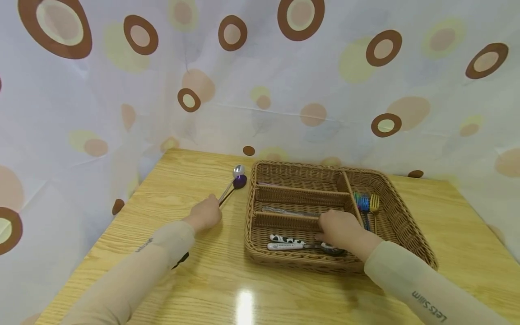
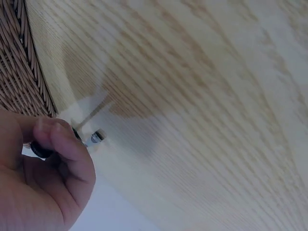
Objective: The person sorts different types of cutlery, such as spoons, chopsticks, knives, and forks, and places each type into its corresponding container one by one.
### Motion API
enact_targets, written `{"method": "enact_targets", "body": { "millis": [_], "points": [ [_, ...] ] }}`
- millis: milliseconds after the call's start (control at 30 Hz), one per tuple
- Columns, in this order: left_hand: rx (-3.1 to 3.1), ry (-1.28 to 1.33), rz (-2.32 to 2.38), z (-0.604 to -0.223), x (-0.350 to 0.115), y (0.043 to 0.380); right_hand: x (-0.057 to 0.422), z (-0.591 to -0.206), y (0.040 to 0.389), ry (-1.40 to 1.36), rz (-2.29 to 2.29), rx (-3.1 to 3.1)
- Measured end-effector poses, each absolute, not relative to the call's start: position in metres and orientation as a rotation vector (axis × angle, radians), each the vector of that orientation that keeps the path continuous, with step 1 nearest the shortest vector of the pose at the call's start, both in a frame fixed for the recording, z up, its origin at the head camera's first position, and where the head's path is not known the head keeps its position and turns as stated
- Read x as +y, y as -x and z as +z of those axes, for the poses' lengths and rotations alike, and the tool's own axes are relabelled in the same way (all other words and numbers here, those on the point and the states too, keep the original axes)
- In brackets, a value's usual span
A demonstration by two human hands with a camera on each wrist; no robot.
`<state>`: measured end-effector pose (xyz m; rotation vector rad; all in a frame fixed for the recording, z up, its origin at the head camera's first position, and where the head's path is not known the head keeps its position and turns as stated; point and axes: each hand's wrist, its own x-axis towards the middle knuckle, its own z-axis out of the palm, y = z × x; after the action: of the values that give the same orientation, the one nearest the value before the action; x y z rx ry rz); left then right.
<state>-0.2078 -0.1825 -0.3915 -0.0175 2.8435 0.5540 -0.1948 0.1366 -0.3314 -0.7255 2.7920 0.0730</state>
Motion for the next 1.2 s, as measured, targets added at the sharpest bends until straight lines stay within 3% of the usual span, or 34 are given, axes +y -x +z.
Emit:
{"method": "enact_targets", "body": {
  "millis": [533, 1200],
  "points": [
    [3.038, 0.105, 0.734, -0.378, -0.186, 0.211, 0.142, -0.323, 0.199, 0.741, 0.019, 2.823],
    [3.068, -0.103, 0.852, -0.353, -0.165, 0.206, 0.139, -0.312, 0.202, 0.81, 0.032, 2.977]
  ]
}}
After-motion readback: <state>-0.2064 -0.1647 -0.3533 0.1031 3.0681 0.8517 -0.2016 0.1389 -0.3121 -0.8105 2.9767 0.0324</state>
